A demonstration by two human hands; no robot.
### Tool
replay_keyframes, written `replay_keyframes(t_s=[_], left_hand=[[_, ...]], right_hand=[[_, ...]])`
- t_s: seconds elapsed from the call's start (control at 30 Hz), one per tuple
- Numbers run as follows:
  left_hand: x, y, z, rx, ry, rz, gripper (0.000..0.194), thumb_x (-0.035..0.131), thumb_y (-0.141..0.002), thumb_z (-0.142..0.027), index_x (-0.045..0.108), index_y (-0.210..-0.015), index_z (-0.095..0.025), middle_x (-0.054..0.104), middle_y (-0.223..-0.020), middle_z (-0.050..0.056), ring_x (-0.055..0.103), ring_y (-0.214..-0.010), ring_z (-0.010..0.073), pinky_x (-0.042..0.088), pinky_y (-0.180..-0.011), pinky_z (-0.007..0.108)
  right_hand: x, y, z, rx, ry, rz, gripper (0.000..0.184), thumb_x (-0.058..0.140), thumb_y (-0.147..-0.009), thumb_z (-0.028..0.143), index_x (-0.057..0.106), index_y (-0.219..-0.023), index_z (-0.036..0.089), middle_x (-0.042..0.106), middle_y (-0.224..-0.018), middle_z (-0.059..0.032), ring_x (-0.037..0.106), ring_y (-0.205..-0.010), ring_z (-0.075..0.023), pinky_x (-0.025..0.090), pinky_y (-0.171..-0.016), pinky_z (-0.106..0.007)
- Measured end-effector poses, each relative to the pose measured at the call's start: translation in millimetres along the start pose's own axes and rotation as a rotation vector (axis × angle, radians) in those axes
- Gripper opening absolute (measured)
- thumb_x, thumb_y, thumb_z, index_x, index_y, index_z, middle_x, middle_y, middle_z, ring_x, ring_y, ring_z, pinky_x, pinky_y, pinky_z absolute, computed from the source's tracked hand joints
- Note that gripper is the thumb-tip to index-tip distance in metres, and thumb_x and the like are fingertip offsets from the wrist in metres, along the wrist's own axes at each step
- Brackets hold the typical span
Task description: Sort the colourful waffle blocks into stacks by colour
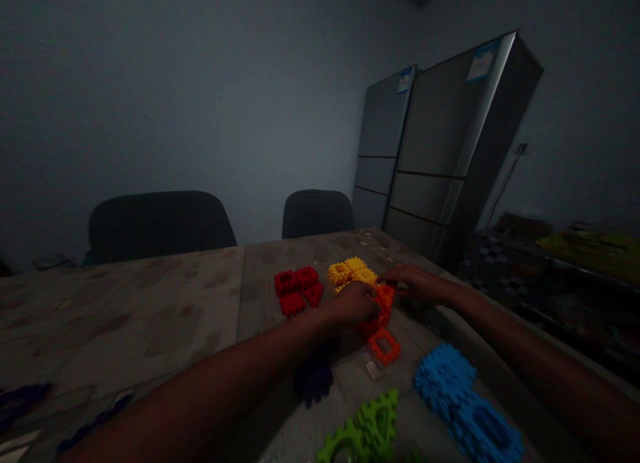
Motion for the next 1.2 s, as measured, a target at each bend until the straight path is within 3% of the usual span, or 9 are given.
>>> replay_keyframes(t_s=[0.2,0.37,0.47,0.6,0.87,1.07,1.2], left_hand=[[-17.6,18.2,3.5,-0.024,0.038,0.022,0.017,0.069,-0.098,-0.03,0.065,-0.094,-0.014,0.063,-0.082,-0.002,0.061,-0.064,0.0123,0.054,-0.061,0.026],[-31.7,49.8,8.1,-0.025,0.139,-0.006,0.011,0.074,-0.087,-0.021,0.065,-0.09,-0.014,0.063,-0.074,-0.004,0.06,-0.065,0.0127,0.049,-0.067,0.027],[-38.4,70.2,12.4,-0.038,0.202,-0.019,0.03,0.079,-0.077,-0.028,0.065,-0.099,-0.014,0.07,-0.079,0.0,0.065,-0.073,0.0155,0.048,-0.073,0.028],[-49.4,91.9,17.2,-0.065,0.229,-0.025,0.053,0.088,-0.062,-0.04,0.066,-0.103,-0.014,0.075,-0.088,0.005,0.068,-0.079,0.0189,0.048,-0.074,0.029],[-71.8,120.9,21.0,-0.081,0.233,-0.052,0.055,0.091,-0.06,-0.046,0.071,-0.103,-0.017,0.076,-0.095,0.005,0.066,-0.081,0.0181,0.044,-0.072,0.027],[-75.5,123.8,31.1,-0.09,0.259,-0.06,0.06,0.094,-0.053,-0.048,0.07,-0.098,-0.016,0.073,-0.086,0.003,0.061,-0.074,0.017,0.041,-0.069,0.027],[-75.2,124.9,33.7,-0.076,0.258,-0.046,0.058,0.092,-0.056,-0.048,0.071,-0.098,-0.016,0.072,-0.087,0.003,0.06,-0.074,0.0169,0.04,-0.067,0.027]], right_hand=[[-11.1,12.0,4.3,0.056,0.003,0.004,0.047,0.058,-0.092,0.031,0.061,-0.139,0.023,0.068,-0.131,-0.013,0.062,-0.12,-0.0303,0.037,-0.112,-0.053],[-4.1,11.1,15.5,0.103,0.004,0.078,0.085,0.075,-0.079,0.043,0.042,-0.155,0.022,0.051,-0.153,-0.0137,0.045,-0.14,-0.0341,0.033,-0.117,-0.051],[7.6,4.2,15.6,0.143,0.027,0.119,0.098,0.084,-0.069,0.044,0.044,-0.154,0.02,0.051,-0.153,-0.0169,0.044,-0.141,-0.038,0.031,-0.117,-0.053],[16.6,-3.9,10.5,0.165,0.067,0.159,0.088,0.087,-0.065,0.037,0.055,-0.146,0.022,0.056,-0.148,-0.0159,0.046,-0.139,-0.04,0.03,-0.117,-0.056],[11.2,-12.8,8.7,0.125,0.132,0.166,0.056,0.071,-0.075,0.018,0.068,-0.13,0.023,0.068,-0.133,-0.0123,0.057,-0.127,-0.0344,0.037,-0.111,-0.052],[11.1,-15.2,8.7,0.113,0.143,0.16,0.052,0.068,-0.075,0.014,0.071,-0.126,0.022,0.07,-0.127,-0.0123,0.061,-0.122,-0.0334,0.041,-0.108,-0.051],[10.6,-13.7,10.4,0.118,0.127,0.155,0.054,0.068,-0.073,0.014,0.071,-0.127,0.023,0.071,-0.127,-0.0114,0.061,-0.122,-0.0335,0.041,-0.109,-0.051]])
Point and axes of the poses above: each hand's wrist, its own y-axis away from the middle knuckle, its own x-axis out of the palm, z = x × y, the point moved 5 cm from there along -y, towards the middle knuckle
